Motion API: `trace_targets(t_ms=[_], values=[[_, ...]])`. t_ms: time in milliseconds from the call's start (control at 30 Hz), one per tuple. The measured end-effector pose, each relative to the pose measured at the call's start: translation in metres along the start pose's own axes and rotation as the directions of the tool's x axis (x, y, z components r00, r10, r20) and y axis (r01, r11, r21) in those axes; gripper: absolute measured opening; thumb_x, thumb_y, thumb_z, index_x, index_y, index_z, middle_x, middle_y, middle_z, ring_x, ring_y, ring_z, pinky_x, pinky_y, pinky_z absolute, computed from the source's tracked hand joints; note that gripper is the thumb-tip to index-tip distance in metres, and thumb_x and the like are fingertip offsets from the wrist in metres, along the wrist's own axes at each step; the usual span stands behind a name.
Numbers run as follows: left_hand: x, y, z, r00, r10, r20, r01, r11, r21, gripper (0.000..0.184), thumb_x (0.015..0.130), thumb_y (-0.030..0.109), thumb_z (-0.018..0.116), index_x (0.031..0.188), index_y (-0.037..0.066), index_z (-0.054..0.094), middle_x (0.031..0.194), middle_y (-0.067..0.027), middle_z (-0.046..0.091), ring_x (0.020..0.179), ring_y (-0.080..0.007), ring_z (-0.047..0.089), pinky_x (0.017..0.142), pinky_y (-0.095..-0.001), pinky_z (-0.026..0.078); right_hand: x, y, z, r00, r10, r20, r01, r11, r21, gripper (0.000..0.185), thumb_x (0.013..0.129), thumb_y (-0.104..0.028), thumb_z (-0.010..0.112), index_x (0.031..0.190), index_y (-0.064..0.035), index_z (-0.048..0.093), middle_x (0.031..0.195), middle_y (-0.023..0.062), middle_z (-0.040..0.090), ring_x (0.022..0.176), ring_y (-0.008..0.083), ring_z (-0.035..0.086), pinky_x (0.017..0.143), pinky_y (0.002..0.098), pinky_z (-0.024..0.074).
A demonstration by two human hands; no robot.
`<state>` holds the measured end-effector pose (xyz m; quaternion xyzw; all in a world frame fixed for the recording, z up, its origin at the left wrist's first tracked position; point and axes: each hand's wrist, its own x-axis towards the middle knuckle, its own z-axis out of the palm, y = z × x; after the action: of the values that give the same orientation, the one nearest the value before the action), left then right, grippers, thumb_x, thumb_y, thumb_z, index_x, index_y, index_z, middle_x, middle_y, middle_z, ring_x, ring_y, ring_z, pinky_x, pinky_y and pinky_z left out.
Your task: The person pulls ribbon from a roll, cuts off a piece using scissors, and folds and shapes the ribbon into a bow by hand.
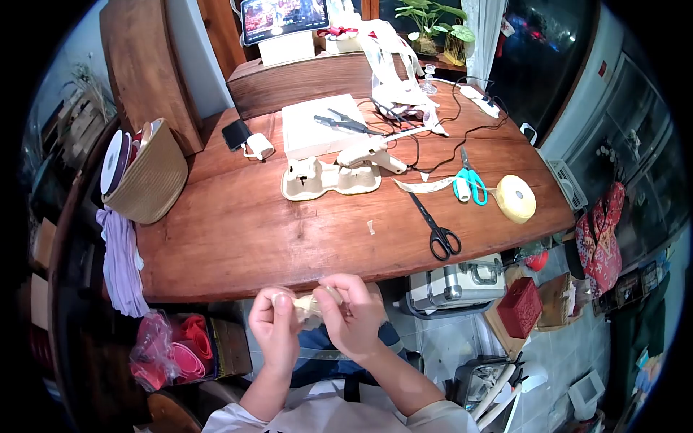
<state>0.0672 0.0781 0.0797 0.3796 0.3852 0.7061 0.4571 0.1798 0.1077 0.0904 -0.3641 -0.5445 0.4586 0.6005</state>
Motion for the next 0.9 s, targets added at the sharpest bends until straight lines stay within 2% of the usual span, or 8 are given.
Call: trace_targets(t_ms=[267,300,367,533,667,733,800,900], values=[[0.006,0.004,-0.002,0.975,0.066,-0.214,-0.045,0.994,0.101,0.019,0.086,0.017,0.054,0.073,0.004,0.050,0.062,0.0026,0.047,0.044,-0.0006,0.030,0.039,-0.0166,0.024,0.007,0.006,-0.023,0.826,0.333,0.454,-0.466,0.857,0.220,0.024,0.070,0.006,0.064,0.091,0.0014,0.053,0.078,0.0074,0.061,0.069,0.0069,0.055,0.057,0.0213,0.0434],[0.006,0.004,-0.005,0.975,0.064,-0.214,-0.044,0.994,0.100,0.019,0.086,0.017,0.054,0.073,0.004,0.050,0.062,0.0026,0.047,0.044,-0.0006,0.030,0.039,-0.0166,0.024,0.006,0.009,-0.024,0.935,0.135,0.329,-0.126,0.991,-0.048,0.027,0.066,0.007,0.065,0.090,-0.0002,0.055,0.075,0.0079,0.060,0.066,0.0097,0.055,0.055,0.0232,0.0429],[0.004,0.004,-0.013,0.991,-0.044,-0.130,0.051,0.997,0.050,0.018,0.086,0.013,0.053,0.071,0.004,0.050,0.064,0.0019,0.052,0.052,-0.0005,0.039,0.045,-0.0160,0.029,0.011,0.010,-0.024,0.859,-0.414,0.302,0.511,0.738,-0.441,0.027,0.060,0.008,0.065,0.083,-0.0046,0.058,0.070,0.0070,0.057,0.059,0.0203,0.054,0.053,0.0291,0.0418],[0.007,0.013,-0.009,0.958,-0.269,-0.099,0.252,0.955,-0.156,0.019,0.086,0.011,0.053,0.069,0.005,0.050,0.063,0.0027,0.051,0.052,-0.0005,0.039,0.046,-0.0158,0.029,0.005,0.025,-0.032,0.521,-0.752,0.402,0.809,0.287,-0.513,0.018,0.060,-0.001,0.063,0.077,-0.0049,0.058,0.090,0.0114,0.056,0.073,0.0261,0.055,0.061,0.0343,0.0449],[0.005,0.017,-0.007,0.984,-0.130,-0.121,0.135,0.990,0.035,0.015,0.086,0.011,0.054,0.073,0.004,0.052,0.064,0.0024,0.053,0.054,-0.0002,0.041,0.048,-0.0152,0.030,0.009,0.028,-0.026,0.786,-0.571,0.238,0.618,0.743,-0.256,0.035,0.062,-0.007,0.067,0.094,0.0002,0.055,0.095,0.0138,0.054,0.085,0.0282,0.054,0.073,0.0356,0.0437],[0.004,0.015,-0.006,0.987,-0.095,-0.130,0.106,0.991,0.078,0.014,0.086,0.011,0.054,0.074,0.003,0.053,0.065,0.0021,0.053,0.055,-0.0005,0.042,0.049,-0.0152,0.031,0.004,0.021,-0.019,0.985,-0.032,0.171,-0.062,0.853,0.518,0.043,0.066,-0.010,0.069,0.103,0.0010,0.050,0.102,0.0134,0.053,0.095,0.0262,0.051,0.083,0.0337,0.0399],[0.004,0.013,-0.003,0.990,-0.056,-0.128,0.072,0.990,0.119,0.012,0.085,0.010,0.055,0.076,0.003,0.053,0.066,0.0019,0.053,0.055,-0.0008,0.043,0.050,-0.0151,0.033,-0.003,0.020,-0.016,0.982,0.002,0.190,-0.107,0.832,0.545,0.049,0.069,-0.016,0.070,0.108,0.0028,0.047,0.108,0.0108,0.051,0.100,0.0223,0.048,0.088,0.0312,0.0362],[0.000,0.008,-0.004,0.990,0.085,-0.115,-0.063,0.981,0.186,0.011,0.084,0.009,0.057,0.077,0.000,0.055,0.069,-0.0004,0.054,0.057,-0.0031,0.044,0.052,-0.0158,0.035,-0.015,0.004,-0.002,0.980,0.047,0.192,-0.057,0.997,0.048,0.039,0.083,-0.027,0.057,0.107,0.0030,0.048,0.107,0.0119,0.052,0.097,0.0160,0.050,0.082,0.0274,0.0399]])
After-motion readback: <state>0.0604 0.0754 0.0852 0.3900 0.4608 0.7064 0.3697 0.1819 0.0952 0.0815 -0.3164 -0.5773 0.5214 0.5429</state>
